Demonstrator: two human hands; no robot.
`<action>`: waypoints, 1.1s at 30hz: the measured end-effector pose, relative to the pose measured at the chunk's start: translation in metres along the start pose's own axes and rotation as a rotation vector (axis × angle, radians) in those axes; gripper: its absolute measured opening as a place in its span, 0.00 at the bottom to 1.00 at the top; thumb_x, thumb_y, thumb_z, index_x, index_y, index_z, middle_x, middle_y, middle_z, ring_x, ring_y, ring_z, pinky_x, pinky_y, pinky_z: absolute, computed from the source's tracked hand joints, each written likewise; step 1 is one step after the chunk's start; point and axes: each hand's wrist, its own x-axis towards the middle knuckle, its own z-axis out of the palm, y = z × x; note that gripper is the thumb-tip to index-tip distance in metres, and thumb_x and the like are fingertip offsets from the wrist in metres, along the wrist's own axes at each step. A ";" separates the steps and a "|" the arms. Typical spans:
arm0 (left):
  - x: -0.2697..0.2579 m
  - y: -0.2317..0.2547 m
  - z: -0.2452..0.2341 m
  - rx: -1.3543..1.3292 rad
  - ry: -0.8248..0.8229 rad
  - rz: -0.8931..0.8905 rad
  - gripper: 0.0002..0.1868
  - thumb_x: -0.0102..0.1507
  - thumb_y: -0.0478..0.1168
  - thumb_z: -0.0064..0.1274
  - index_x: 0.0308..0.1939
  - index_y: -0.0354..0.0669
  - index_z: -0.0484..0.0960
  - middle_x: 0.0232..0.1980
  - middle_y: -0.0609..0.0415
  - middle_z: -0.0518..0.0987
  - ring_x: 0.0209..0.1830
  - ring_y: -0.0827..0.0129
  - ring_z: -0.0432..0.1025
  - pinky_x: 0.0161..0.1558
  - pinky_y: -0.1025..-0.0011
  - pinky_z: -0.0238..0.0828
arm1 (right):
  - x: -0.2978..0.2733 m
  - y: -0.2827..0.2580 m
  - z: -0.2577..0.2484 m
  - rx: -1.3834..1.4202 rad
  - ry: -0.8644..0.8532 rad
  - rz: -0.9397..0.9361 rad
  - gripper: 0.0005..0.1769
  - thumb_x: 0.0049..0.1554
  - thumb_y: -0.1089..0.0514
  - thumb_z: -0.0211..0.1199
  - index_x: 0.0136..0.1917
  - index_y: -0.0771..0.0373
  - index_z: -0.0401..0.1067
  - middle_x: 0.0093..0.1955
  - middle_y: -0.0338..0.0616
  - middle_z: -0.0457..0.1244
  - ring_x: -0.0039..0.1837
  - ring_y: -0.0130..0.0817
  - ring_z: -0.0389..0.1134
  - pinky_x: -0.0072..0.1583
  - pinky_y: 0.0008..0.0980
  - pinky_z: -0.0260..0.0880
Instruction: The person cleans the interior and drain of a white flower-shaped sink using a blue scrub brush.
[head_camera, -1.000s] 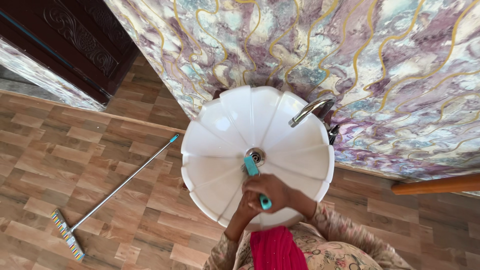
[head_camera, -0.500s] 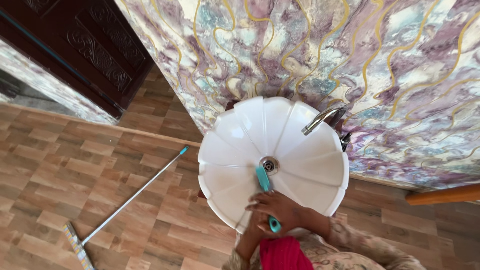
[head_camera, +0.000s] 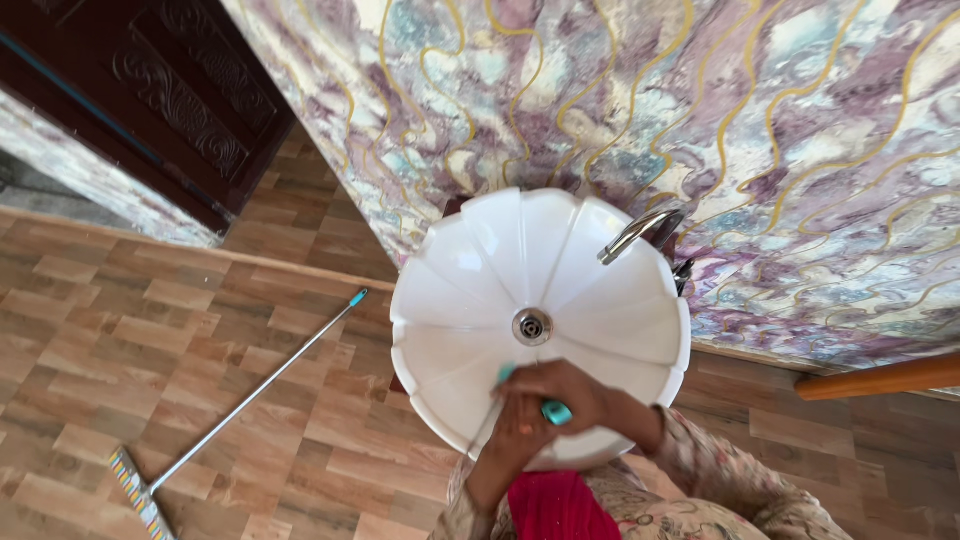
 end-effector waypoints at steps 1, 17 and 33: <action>-0.004 0.007 -0.010 0.002 -0.044 0.001 0.19 0.63 0.40 0.60 0.53 0.31 0.75 0.51 0.38 0.76 0.53 0.46 0.75 0.54 0.51 0.74 | -0.002 -0.010 0.005 -0.023 0.050 0.021 0.34 0.59 0.40 0.63 0.70 0.64 0.70 0.57 0.43 0.72 0.60 0.48 0.76 0.62 0.42 0.78; 0.029 0.079 -0.105 -0.361 -0.156 -0.186 0.23 0.58 0.44 0.62 0.55 0.40 0.83 0.56 0.41 0.82 0.57 0.48 0.75 0.55 0.52 0.73 | -0.017 -0.046 0.027 -0.187 0.034 0.214 0.20 0.55 0.50 0.64 0.57 0.61 0.75 0.54 0.50 0.70 0.49 0.46 0.74 0.49 0.40 0.77; 0.048 0.062 -0.076 -0.075 0.077 -0.023 0.25 0.59 0.42 0.58 0.60 0.40 0.81 0.60 0.44 0.81 0.63 0.53 0.75 0.64 0.54 0.70 | -0.023 -0.032 0.057 -0.001 0.369 -0.050 0.23 0.61 0.52 0.53 0.64 0.68 0.72 0.62 0.61 0.66 0.62 0.54 0.72 0.63 0.44 0.75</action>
